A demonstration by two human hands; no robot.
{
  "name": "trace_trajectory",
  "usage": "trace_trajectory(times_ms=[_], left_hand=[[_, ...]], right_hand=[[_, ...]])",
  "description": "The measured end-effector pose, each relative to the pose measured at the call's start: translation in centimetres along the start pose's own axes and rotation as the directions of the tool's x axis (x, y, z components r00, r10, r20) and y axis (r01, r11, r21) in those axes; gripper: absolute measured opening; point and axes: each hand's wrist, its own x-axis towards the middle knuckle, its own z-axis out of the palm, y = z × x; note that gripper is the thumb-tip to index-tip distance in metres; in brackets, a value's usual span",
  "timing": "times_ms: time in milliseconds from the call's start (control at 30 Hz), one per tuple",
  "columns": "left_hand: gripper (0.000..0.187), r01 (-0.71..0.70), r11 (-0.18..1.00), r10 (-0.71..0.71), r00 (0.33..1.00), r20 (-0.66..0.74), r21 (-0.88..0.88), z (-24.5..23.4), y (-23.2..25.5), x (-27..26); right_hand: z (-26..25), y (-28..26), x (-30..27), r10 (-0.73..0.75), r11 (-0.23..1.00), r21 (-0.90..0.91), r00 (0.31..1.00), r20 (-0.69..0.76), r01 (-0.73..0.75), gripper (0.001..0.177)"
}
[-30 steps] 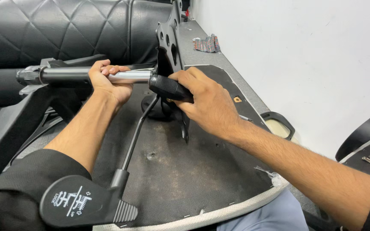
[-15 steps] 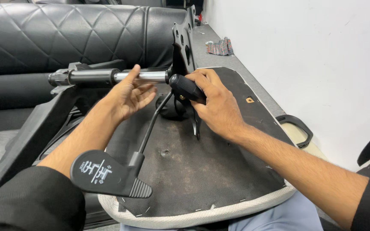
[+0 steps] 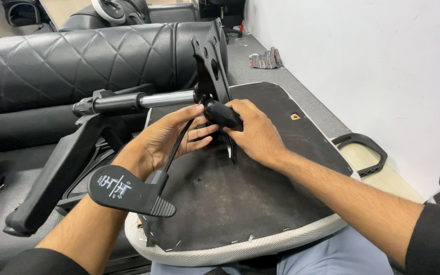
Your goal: The person uses a screwdriver to tighten screws on the underside of an office chair seat, securing the gas lift mechanism to the seat base. They adjust the seat orientation and continue fastening the remaining screws.
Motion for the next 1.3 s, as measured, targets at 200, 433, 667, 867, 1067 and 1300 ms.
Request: trace_trajectory(times_ms=[200,433,667,867,1067,1300], left_hand=[[0.049,-0.049,0.991,0.055,0.998,0.041,-0.124,0.1,-1.0,0.7],[0.064,-0.066,0.994,0.065,0.998,-0.008,-0.089,0.2,-1.7,0.8],[0.079,-0.078,0.995,0.075,0.996,-0.053,-0.06,0.4,-2.2,0.9],[0.087,-0.149,0.989,0.148,0.987,-0.069,-0.01,0.1,-2.8,1.2],[0.099,-0.133,0.99,0.133,0.991,-0.004,-0.037,-0.2,-3.3,1.8],[0.096,-0.107,0.992,0.108,0.994,0.019,-0.065,-0.3,-3.1,2.2]], right_hand=[[-0.4,2.1,-0.9,0.005,0.992,0.125,1.0,-0.025,-0.001,0.035],[-1.6,6.0,-2.3,0.506,0.641,0.443,0.779,0.37,-0.627,0.03],[-1.4,6.8,-3.6,0.502,0.6,0.511,0.787,0.358,-0.615,0.047],[-1.4,6.4,-4.4,0.46,0.7,0.469,0.842,0.282,-0.539,0.059],[-1.1,5.9,-4.9,0.439,0.771,0.397,0.867,0.237,-0.498,0.054],[-0.9,5.4,-4.8,0.458,0.81,0.316,0.87,0.182,-0.493,0.054]])
